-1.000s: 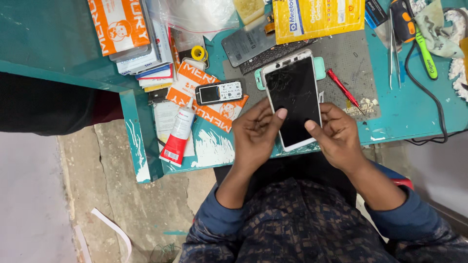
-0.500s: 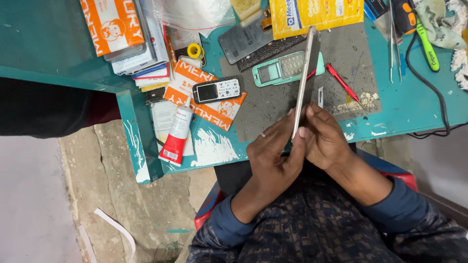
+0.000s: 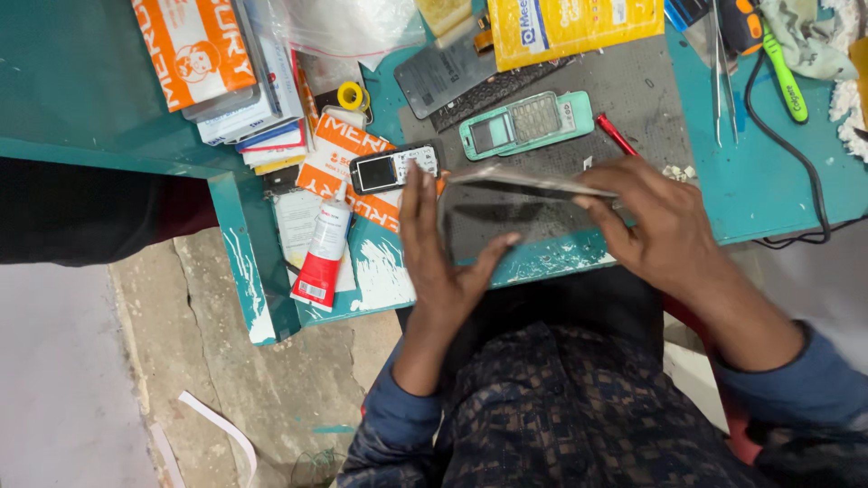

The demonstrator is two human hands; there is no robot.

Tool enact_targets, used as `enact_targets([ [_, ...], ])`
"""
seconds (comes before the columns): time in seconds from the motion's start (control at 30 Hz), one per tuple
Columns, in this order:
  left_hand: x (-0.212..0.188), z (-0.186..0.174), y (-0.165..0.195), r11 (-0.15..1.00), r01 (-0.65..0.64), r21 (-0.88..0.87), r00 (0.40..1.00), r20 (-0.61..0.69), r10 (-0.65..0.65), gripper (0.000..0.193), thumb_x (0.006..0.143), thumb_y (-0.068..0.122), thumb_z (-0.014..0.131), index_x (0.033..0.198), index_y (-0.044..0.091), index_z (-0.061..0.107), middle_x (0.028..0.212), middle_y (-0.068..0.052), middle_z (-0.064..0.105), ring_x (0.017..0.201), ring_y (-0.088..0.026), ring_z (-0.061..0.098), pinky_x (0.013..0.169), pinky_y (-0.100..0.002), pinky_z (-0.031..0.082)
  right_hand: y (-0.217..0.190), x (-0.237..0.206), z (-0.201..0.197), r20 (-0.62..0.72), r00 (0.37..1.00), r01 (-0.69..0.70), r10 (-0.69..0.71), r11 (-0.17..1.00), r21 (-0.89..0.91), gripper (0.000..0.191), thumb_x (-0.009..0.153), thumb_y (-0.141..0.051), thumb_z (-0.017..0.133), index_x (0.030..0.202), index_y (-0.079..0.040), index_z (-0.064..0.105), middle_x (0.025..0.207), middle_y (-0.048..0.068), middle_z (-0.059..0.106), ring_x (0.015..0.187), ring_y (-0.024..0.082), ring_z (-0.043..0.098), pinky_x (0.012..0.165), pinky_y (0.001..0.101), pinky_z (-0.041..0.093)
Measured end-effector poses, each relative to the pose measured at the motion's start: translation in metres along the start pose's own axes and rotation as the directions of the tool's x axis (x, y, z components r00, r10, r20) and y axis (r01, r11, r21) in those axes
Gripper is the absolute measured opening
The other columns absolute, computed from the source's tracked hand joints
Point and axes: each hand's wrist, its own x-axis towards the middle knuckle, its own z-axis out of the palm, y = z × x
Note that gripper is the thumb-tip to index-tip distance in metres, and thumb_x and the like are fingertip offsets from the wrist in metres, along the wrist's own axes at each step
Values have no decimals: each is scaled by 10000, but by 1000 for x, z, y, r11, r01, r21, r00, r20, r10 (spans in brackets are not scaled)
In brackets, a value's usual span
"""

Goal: The person repairs a feature phone at a workbench. They pry open the phone casing, remove the battery and internal board, work on the components with a screwdriver and tweezers, reassemble the phone, and apply liquid from a bottle onto the board.

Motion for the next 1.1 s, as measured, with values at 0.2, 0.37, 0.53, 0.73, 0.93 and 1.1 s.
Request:
enact_targets([
  [0.2,-1,5,-30,998,60,16,984,168,-62,476,928,116,814,1354,40,616,1362,-156,670,1280,-348,658,1066,-403,550,0,11,2,226,961,206,-161,960,-189,318,908,-59,707,1223,-33,678,1097,140,736,900,331,732,685,421,598],
  [0.37,-1,15,-48,995,97,-29,988,124,-92,329,944,75,789,1248,59,666,1213,-136,726,1127,-319,734,940,-368,599,-9,8,3,335,932,255,-136,904,-342,665,814,39,668,1444,-158,594,1136,123,709,923,332,730,645,419,592],
  [0.53,11,16,-57,993,92,-74,983,165,-79,307,943,100,791,1225,62,677,1209,-134,727,1087,-311,739,889,-365,606,-21,22,-1,423,906,204,-24,899,-387,739,817,38,640,1509,-199,534,1038,119,632,790,319,674,572,430,549],
  [0.73,11,12,-58,993,71,-98,985,166,-54,286,955,104,778,1218,61,677,1218,-126,719,1079,-320,738,889,-373,606,-35,30,-3,455,890,192,-7,913,-360,674,862,15,631,1500,-179,529,953,124,580,709,317,641,550,442,520],
  [0.93,12,12,-54,986,125,-108,976,191,-103,276,939,105,786,1192,55,690,1194,-113,734,1009,-297,755,834,-355,605,-30,28,-3,448,893,204,-25,912,-356,693,831,56,616,1482,-169,542,959,124,609,653,314,642,492,424,507],
  [1.1,14,11,-54,989,114,-95,975,202,-93,291,929,113,795,1195,53,694,1190,-118,736,1007,-299,758,831,-351,605,-28,28,-3,446,895,188,-23,925,-330,724,796,89,606,1472,-163,548,961,124,621,622,293,639,454,411,490],
])
